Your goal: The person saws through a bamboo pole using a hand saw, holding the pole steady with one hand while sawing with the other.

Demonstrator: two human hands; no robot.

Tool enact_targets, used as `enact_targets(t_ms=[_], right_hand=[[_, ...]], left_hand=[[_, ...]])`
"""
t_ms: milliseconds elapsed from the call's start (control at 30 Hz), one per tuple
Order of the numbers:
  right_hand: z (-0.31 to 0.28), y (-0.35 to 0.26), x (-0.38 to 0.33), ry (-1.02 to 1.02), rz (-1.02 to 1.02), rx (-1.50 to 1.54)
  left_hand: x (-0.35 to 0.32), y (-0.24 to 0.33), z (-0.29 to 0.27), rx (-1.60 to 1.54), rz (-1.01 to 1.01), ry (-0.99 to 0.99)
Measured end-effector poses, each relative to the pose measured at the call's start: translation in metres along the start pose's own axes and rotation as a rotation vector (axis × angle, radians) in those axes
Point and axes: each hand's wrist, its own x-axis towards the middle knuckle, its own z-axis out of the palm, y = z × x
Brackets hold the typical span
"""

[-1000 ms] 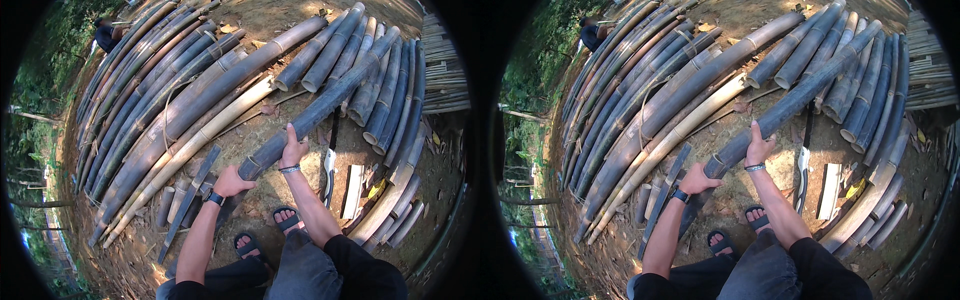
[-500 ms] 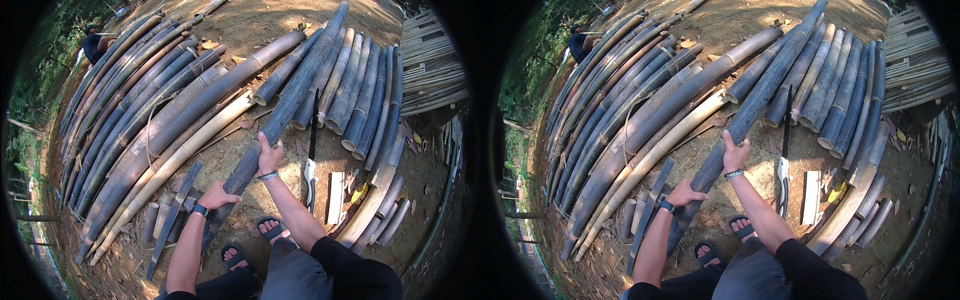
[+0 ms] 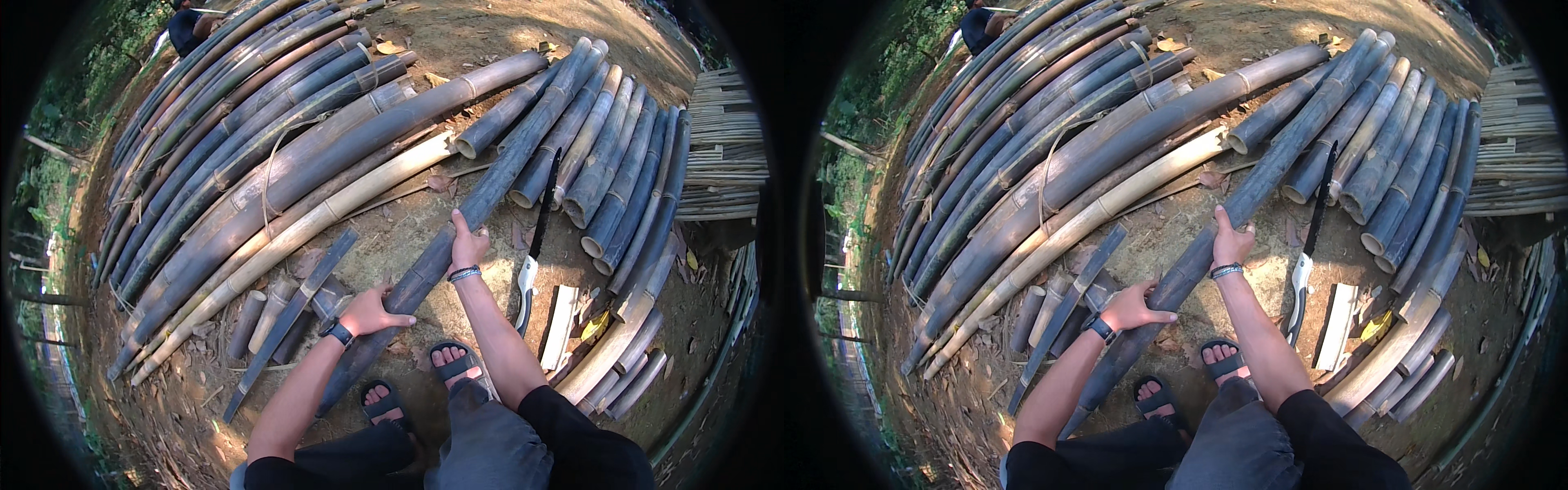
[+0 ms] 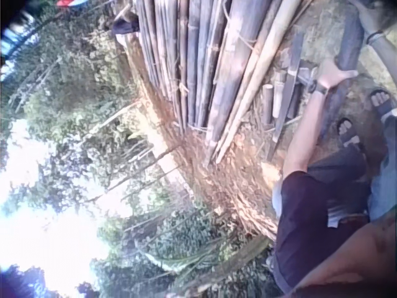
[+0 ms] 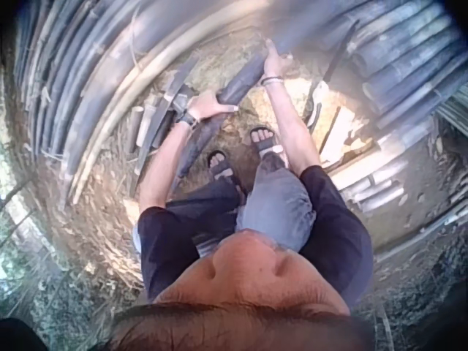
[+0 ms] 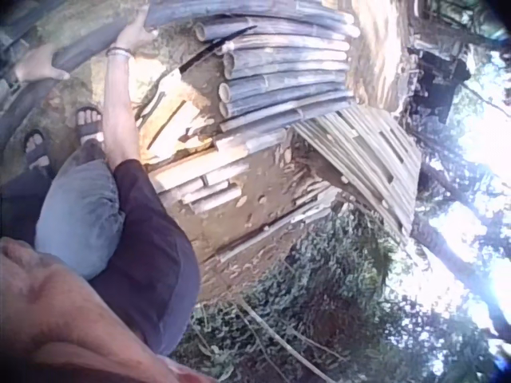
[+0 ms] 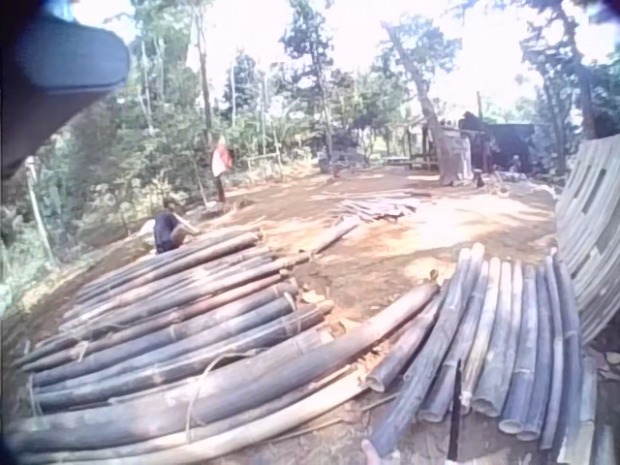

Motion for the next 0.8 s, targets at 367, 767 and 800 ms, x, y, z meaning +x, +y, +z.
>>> enact_targets(t_ms=[367, 767, 800], right_hand=[[0.015, -0.004, -0.022, -0.030, 0.066, 0.116], [0.015, 0.020, 0.004, -0.007, 0.065, 0.007], [0.014, 0.020, 0.004, 0.009, 0.067, -0.007]], left_hand=[[-0.230, -0.089, -0.017, 0.583, -0.348, 0.255], [-0.260, -0.170, 0.022, 0.462, -0.396, 1.068], [-0.262, -0.171, 0.018, 0.471, -0.392, 1.137]])
